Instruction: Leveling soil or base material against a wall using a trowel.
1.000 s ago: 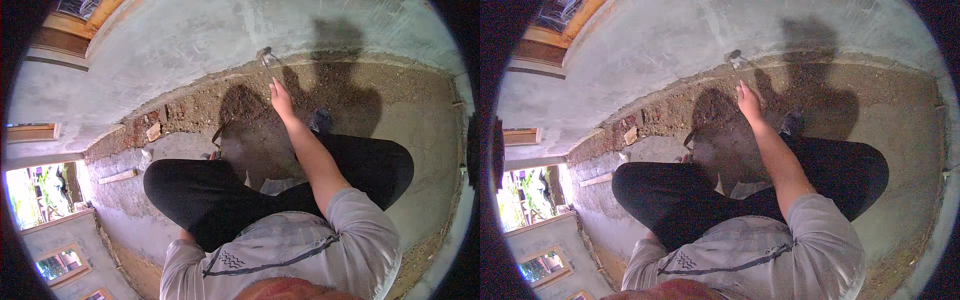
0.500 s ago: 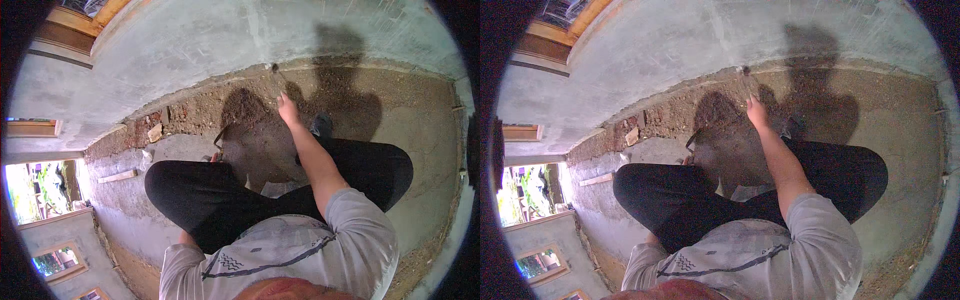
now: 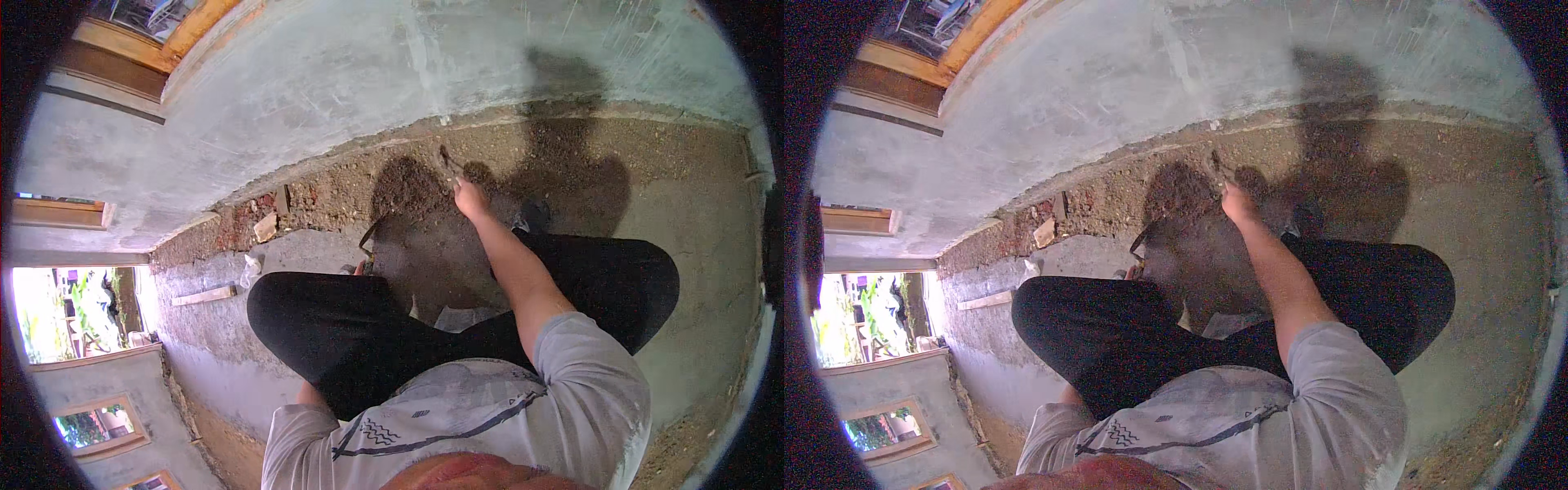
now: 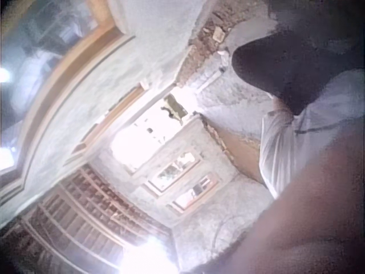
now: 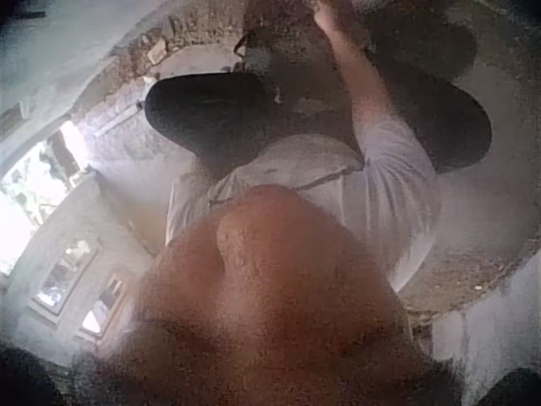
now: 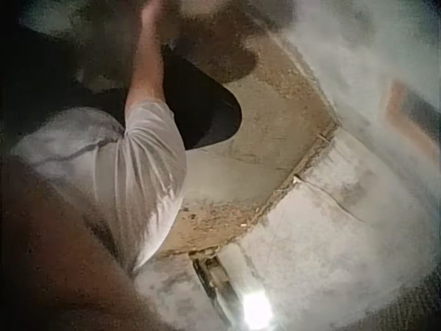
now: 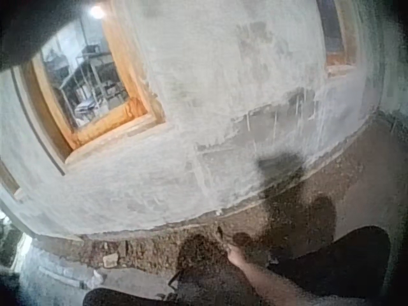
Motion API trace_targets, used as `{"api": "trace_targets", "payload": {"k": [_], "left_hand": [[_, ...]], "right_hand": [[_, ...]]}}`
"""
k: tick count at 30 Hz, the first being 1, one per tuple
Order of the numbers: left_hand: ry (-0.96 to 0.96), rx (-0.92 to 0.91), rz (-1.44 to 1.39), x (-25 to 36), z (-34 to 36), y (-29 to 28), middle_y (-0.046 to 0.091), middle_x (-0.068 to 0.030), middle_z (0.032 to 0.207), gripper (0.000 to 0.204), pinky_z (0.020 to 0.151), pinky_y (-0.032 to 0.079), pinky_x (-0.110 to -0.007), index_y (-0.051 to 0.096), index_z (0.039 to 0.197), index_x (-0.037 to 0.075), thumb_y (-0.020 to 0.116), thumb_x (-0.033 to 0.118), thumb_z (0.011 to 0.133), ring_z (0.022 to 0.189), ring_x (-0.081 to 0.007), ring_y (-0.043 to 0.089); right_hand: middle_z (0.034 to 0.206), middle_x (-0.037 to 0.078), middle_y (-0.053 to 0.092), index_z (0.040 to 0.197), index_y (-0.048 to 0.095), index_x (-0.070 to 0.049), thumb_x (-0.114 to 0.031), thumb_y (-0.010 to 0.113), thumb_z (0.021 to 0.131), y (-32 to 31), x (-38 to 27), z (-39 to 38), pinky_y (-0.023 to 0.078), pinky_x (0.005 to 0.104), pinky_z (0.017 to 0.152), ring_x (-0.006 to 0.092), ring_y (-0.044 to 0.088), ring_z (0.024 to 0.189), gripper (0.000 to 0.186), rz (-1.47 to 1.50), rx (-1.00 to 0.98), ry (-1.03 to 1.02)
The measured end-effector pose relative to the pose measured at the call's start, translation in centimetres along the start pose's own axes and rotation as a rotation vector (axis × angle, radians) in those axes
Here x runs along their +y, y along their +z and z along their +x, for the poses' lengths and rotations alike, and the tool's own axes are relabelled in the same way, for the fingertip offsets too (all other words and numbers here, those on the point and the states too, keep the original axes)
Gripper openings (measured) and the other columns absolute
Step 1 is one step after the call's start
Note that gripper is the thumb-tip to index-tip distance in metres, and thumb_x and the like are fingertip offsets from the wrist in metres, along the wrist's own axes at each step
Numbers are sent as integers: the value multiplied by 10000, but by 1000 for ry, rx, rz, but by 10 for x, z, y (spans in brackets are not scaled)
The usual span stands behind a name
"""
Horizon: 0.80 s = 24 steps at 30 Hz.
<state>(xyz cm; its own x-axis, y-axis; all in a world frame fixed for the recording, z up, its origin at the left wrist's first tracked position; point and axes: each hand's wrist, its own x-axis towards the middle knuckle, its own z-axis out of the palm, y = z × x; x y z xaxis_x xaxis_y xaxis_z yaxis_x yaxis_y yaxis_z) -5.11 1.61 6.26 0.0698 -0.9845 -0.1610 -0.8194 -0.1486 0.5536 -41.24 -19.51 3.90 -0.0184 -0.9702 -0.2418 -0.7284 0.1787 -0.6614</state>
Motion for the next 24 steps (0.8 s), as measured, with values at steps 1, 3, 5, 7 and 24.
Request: {"api": "trace_targets", "payload": {"k": [1, 3, 5, 7, 24], "left_hand": [[-5, -8, 4, -2, 1, -1, 678, -198, 1027, 619, 773, 500, -360, 427, 1456, 55, 649, 323, 944, 912, -265, 645], [10, -32, 2, 1, 2, 6, 678, -199, 1029, 620, 774, 500, -360, 426, 1456, 56, 649, 323, 944, 914, -266, 645], [5, -32, 3, -7, -3, 7, 678, -199, 1030, 621, 776, 500, -360, 425, 1457, 56, 649, 324, 943, 916, -266, 646], [31, -66, 4, -1, -1, 12, 677, -199, 1032, 622, 777, 500, -360, 424, 1457, 56, 649, 324, 943, 918, -267, 646], [19, -78, -315, -47, 5, 73, 675, -201, 1047, 631, 790, 501, -363, 415, 1462, 58, 650, 327, 942, 934, -274, 647]], "right_hand": [[1131, 241, 657, 1328, 563, -67, -314, 506, 989, -7, -19, -3, 498, 493, 894, 431, 627, 1036, 423, 77, 35, -30], [1111, 240, 663, 1325, 573, -96, -299, 515, 986, -21, -46, -3, 509, 485, 872, 427, 628, 1035, 400, 155, 113, -93], [1095, 241, 667, 1329, 571, -101, -292, 519, 986, -24, -87, -10, 511, 485, 864, 429, 630, 1022, 396, 211, 143, -165], [1078, 242, 671, 1332, 570, -105, -285, 524, 986, -21, -77, -13, 513, 485, 856, 431, 633, 1009, 393, 264, 201, -200], [1240, 183, 651, 1234, 654, -75, -340, 555, 971, -174, -43, 76, 468, 422, 1007, 339, 626, 1123, 386, -176, -402, -218]]}}
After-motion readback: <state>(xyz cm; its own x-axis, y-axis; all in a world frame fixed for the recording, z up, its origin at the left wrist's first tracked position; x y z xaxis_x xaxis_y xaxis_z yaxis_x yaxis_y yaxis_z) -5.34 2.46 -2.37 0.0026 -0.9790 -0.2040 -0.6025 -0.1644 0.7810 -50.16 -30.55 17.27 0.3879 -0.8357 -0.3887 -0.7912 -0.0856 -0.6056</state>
